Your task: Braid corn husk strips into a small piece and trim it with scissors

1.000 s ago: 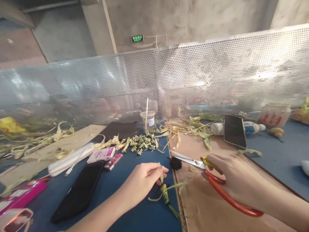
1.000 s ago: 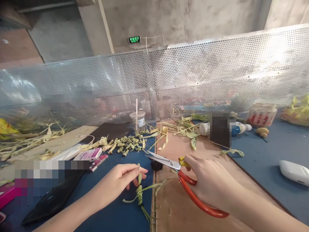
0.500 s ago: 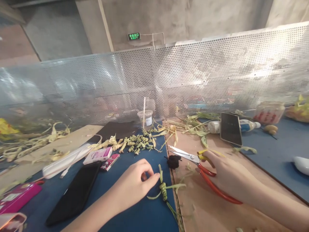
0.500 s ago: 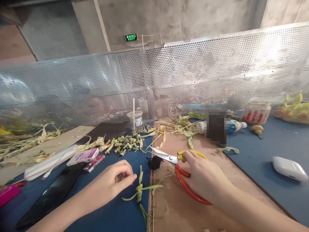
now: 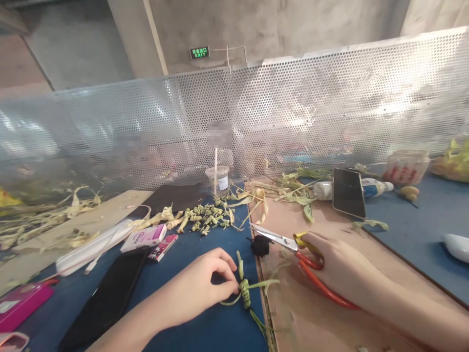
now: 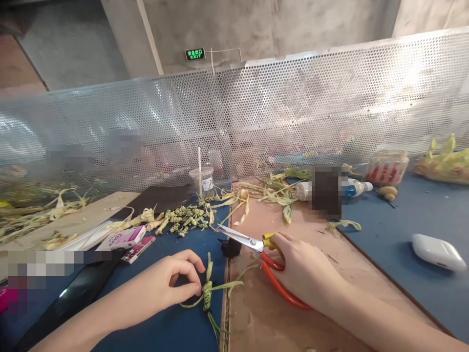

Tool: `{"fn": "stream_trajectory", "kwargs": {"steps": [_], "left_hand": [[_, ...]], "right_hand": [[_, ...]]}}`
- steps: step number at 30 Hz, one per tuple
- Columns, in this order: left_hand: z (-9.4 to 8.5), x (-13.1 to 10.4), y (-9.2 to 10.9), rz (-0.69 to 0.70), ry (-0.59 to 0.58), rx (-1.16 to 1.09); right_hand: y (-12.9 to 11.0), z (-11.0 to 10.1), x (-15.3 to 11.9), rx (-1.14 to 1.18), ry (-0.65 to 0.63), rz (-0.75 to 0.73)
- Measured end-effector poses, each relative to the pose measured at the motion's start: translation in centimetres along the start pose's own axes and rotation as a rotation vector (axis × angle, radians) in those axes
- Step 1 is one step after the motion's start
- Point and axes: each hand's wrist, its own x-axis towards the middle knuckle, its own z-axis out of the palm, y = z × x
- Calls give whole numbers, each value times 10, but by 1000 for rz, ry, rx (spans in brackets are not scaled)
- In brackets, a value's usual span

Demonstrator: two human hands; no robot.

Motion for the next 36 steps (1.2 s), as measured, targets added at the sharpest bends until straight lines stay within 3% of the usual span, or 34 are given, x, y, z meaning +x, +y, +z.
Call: {"fn": "stream_trajectory", "kwargs": {"steps": [11, 24, 36], "left_hand": [[2, 1, 2, 57, 80, 45], [1, 1, 2, -46, 164, 170], [1, 2, 8, -51, 172, 47]], "right_hand": [[-1, 0, 0, -4, 22, -12], [-4, -2, 0, -28, -14, -3], [-8, -6, -3, 16, -40, 15]]}}
